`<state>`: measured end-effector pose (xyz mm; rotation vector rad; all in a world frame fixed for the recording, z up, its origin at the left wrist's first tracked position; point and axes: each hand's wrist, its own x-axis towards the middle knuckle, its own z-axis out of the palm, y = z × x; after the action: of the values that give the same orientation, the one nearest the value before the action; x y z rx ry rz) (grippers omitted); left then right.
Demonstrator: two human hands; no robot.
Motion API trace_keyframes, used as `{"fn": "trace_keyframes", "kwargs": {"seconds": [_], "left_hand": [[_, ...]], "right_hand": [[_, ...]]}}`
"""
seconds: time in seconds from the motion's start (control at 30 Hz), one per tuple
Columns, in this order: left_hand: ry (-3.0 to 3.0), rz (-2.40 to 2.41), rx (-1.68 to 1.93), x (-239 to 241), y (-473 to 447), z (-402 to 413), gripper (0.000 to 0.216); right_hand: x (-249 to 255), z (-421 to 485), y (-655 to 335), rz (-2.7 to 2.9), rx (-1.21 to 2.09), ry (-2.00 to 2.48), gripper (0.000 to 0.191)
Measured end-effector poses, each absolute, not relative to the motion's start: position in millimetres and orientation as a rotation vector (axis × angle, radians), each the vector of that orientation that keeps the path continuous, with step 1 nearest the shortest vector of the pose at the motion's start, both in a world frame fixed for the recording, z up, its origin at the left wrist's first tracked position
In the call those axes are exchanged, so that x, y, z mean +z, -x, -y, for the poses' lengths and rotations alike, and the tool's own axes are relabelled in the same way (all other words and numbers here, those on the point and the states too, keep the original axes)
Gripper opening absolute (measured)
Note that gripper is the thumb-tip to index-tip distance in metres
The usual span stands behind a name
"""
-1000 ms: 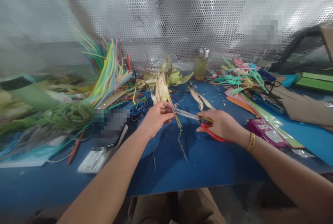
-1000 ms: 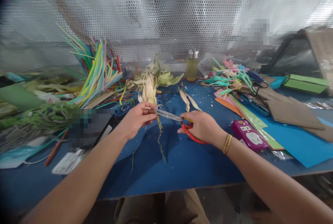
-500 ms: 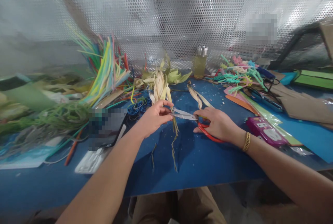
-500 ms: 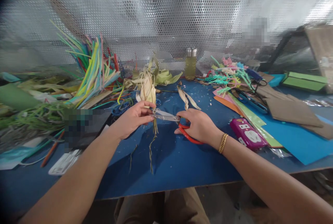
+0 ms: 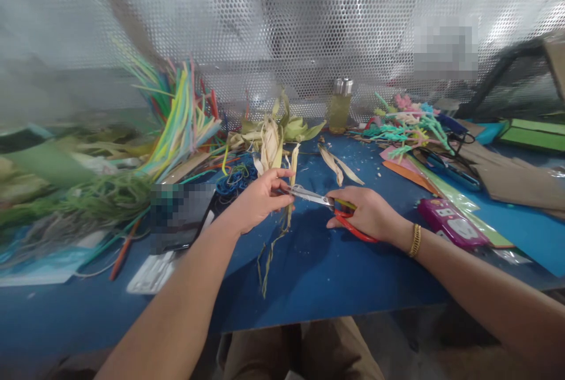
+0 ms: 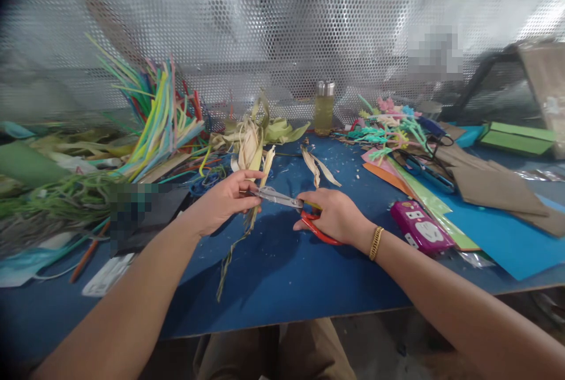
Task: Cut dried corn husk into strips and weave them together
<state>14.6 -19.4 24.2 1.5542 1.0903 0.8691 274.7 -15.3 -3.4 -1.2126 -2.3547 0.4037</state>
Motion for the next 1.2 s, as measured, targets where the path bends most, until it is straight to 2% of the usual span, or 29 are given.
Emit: {"fn": "trace_keyframes", "kwargs": {"seconds": [0.2, 0.93, 1.1, 1.2], "left_hand": [[-1.505, -1.082, 0.872, 26.3, -19.0, 22.0, 0.052], [-1.436, -1.041, 0.909, 28.9, -19.3, 23.5, 0.056], [-1.273, -1.047, 0.974, 32.8, -21.7, 24.9, 0.052], [-1.090, -1.013, 0.999, 34.0, -24.2, 25.7, 0.041]], "right_hand": [[-1.2, 16.6, -272.0, 2.374, 0.338, 1.215, 0.055], [0.5, 21.7, -273.0, 2.331, 0.522, 1.282, 0.048], [0.5, 20.9, -271.3, 2.317, 0.494, 1.243, 0.046], [0.4, 21.4, -271.4, 2.305, 0.427, 1.230, 0.045]]}}
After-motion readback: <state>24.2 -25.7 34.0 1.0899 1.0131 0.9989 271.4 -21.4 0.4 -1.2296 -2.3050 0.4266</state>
